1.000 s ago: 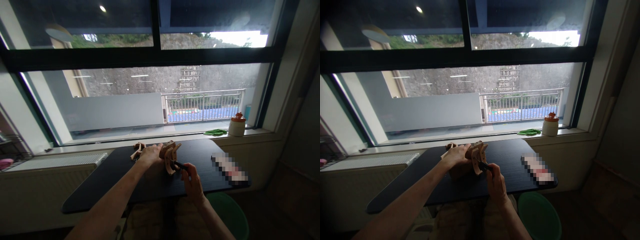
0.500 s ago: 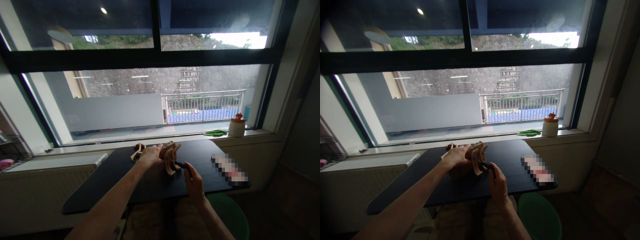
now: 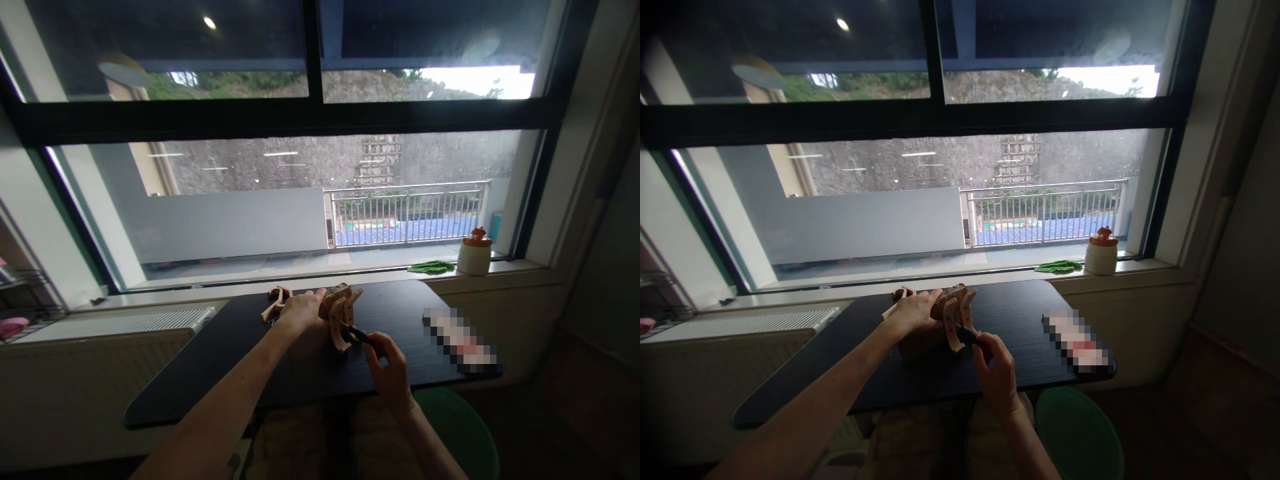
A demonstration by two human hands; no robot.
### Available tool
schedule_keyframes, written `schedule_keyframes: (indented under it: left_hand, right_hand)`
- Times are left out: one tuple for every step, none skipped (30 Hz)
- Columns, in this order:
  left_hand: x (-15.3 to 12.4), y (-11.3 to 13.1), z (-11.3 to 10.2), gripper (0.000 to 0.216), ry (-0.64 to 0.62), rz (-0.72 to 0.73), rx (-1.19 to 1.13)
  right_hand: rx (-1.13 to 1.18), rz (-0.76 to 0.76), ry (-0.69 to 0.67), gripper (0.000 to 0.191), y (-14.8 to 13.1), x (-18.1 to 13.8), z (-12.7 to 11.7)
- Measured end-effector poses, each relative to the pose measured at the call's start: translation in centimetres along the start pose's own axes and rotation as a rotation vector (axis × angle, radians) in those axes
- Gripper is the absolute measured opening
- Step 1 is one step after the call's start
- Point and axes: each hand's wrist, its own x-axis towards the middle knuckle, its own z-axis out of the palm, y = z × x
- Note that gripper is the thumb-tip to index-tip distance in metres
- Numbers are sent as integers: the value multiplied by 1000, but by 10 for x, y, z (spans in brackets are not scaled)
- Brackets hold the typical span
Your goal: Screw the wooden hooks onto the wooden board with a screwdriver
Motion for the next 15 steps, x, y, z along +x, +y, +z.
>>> schedule_keyframes:
  left_hand:
    - [0, 0, 0, 66, 2, 0, 0]
    - [0, 0, 0, 66, 2, -1, -1]
    - [0, 0, 0, 66, 0, -1, -2]
    - [0, 0, 1, 66, -1, -2, -2]
    - [0, 0, 1, 66, -4, -3, -3]
    - [1, 0, 1, 66, -7, -4, -4]
    - [1, 0, 0, 66, -10, -6, -5]
    - [1, 0, 0, 66, -12, -8, -5]
    - [1, 0, 0, 66, -15, -10, -4]
    - [1, 0, 0, 65, -17, -12, -4]
    - [1, 0, 0, 65, -20, -16, -2]
    - [1, 0, -1, 66, -22, -19, -1]
    - [1, 1, -1, 67, -24, -23, 0]
    - [1, 1, -2, 67, -25, -27, 1]
    - [0, 2, -3, 68, -27, -30, 1]
  right_hand:
    - [3, -7, -10, 13, -1, 0, 0]
    - [3, -10, -17, 14, -1, -1, 0]
    - [1, -8, -18, 16, 0, -1, 1]
    - [-4, 0, -15, 17, 1, -2, 1]
    - [-10, 12, -9, 19, 2, -2, 1]
    - [-18, 26, -3, 20, 3, -3, 1]
    - [-27, 38, 1, 21, 5, -3, 1]
    - [-38, 48, 2, 21, 6, -3, 1]
    - [-48, 54, 2, 20, 6, -3, 0]
    - [-59, 55, 1, 19, 6, -3, 0]
    - [-70, 53, 0, 18, 6, -3, -1]
    - [-79, 48, -2, 17, 5, -2, -2]
    - [-87, 41, -6, 16, 5, -2, -2]
    - [-92, 34, -9, 15, 4, -1, -3]
    - [-94, 29, -11, 16, 3, -1, -3]
